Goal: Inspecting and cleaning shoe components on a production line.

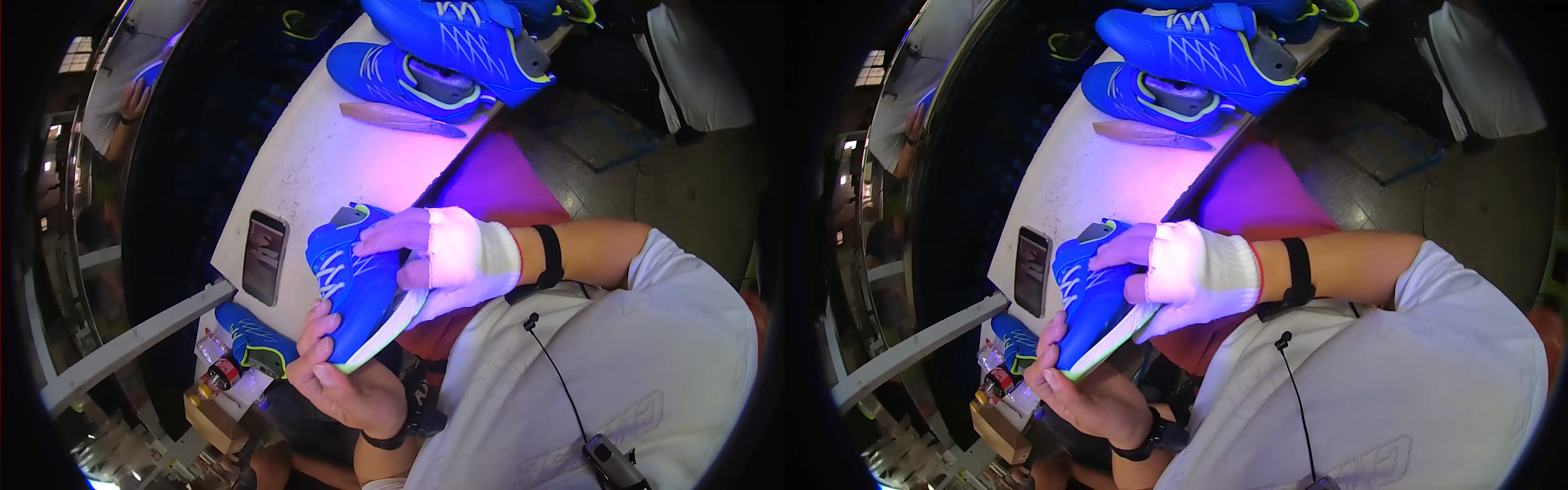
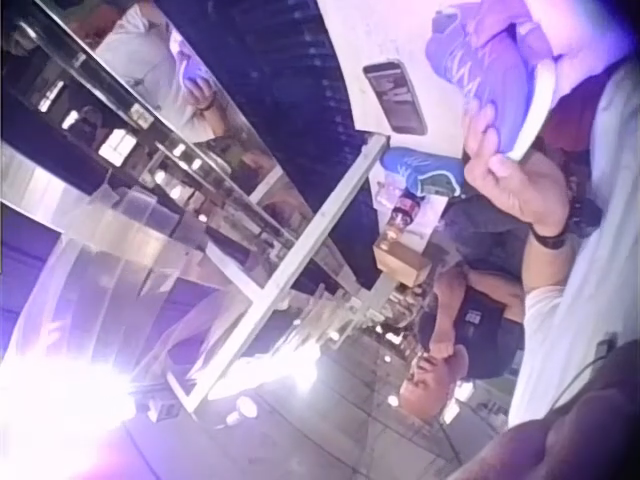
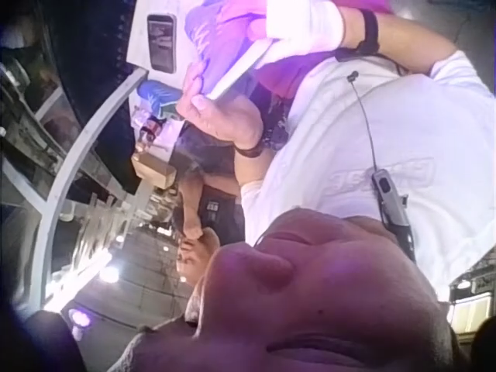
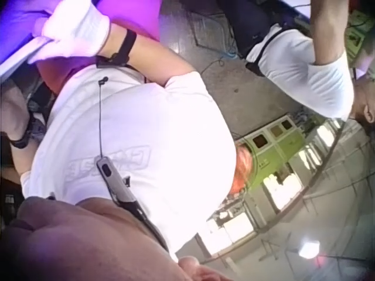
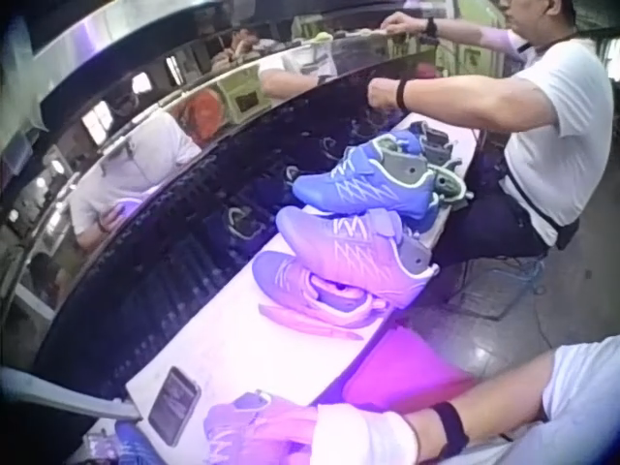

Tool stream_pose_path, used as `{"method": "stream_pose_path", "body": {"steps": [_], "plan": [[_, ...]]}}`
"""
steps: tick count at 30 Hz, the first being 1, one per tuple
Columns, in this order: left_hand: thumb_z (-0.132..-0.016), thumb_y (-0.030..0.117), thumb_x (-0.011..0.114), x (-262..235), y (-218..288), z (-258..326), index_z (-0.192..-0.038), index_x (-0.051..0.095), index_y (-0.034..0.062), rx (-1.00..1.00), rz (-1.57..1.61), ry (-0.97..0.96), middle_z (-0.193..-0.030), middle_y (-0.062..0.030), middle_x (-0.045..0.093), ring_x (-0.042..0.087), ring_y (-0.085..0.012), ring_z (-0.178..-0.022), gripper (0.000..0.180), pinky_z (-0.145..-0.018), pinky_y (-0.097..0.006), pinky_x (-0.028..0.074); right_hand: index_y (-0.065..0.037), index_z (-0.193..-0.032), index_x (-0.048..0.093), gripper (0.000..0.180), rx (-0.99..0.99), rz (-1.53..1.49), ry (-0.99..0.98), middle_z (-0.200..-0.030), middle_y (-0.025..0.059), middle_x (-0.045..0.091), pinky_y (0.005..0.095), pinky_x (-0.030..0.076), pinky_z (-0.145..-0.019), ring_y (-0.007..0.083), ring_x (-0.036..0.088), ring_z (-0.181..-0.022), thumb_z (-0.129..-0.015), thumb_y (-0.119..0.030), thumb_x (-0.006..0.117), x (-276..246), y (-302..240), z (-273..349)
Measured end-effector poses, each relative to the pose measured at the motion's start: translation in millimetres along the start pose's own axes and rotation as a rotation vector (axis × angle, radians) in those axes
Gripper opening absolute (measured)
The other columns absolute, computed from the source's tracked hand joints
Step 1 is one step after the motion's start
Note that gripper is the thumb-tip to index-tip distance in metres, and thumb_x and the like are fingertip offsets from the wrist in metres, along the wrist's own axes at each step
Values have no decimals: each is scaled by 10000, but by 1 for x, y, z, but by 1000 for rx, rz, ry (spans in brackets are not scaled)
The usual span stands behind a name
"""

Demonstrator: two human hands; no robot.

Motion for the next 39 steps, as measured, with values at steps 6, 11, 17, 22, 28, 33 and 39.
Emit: {"method": "stream_pose_path", "body": {"steps": [6, 11, 17, 22, 28, 33, 39], "plan": [[-992, 433, 721, -26, 8, -17, -1172, 565, 4, -72, -254, -253, -1301, -304, 704, 574, -506, -1397, 490, -1229, -637, 384, -111, -933, 684, 348, -171, 47, -20, -1156, 147, 687, 456, 590, -733, 342, 687, -917, -758, -333, 887, 18, 2, -14], [-660, 389, 1030, -26, -1, -15, -1177, 621, 40, 79, -471, -430, -1192, -251, 777, 674, -528, -1264, 746, -1205, -666, 416, -112, -862, 657, 378, -137, 36, -111, -1017, 104, 667, 450, 555, -664, 323, 666, -820, -753, -392, 886, 19, 6, -17], [-783, 116, 936, -46, -15, -12, -1120, 648, 50, 42, -314, -389, -1248, -257, 757, 689, -483, -1263, 448, -1195, -644, 426, -13, -906, 565, 590, -24, 56, -48, -1221, 268, 659, 561, 601, -843, 470, 688, -1035, -731, -454, 916, 27, 40, -2], [-816, 248, 895, -47, -17, -13, -1346, 600, 25, -366, -449, -397, -1508, -275, 574, 582, -423, -1400, 647, -1210, -509, 414, -28, -942, 583, 451, -182, 29, 64, -1199, 210, 678, 535, 595, -899, 420, 681, -1061, -702, -326, 820, 44, 32, 6], [-765, 395, 930, -35, -38, -15, -1538, 479, -45, -579, -1075, -443, -1153, -227, 766, 785, -351, -1022, 997, -888, -420, 608, -117, -1008, 528, 546, -248, 136, 69, -1276, 185, 644, 551, 589, -975, 386, 653, -1112, -765, -436, 899, 68, 34, 16], [-745, 334, 945, -35, -34, -15, -1530, 492, -52, -509, -977, -463, -1211, -242, 754, 778, -331, -1079, 985, -932, -414, 601, -131, -995, 526, 529, -269, 140, 145, -1371, 195, 637, 540, 579, -1001, 373, 659, -1134, -774, -443, 892, 64, 36, 25], [-876, -13, 806, -7, -3, -29, -1456, 588, -90, -325, -383, -288, -1399, -278, 692, 704, -324, -1281, 624, -1109, -429, 536, -82, -1188, 610, 697, 211, -197, 224, -1357, 233, 683, 581, 480, -1137, 433, 658, -1268, -690, -350, 1017, -22, 35, 10]]}}
Point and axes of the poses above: each hand's wrist, its own z-axis away from the middle knuckle, its own x-axis out of the palm, y = z × x, the point moved 7 cm from there along -z, towards the middle knuckle
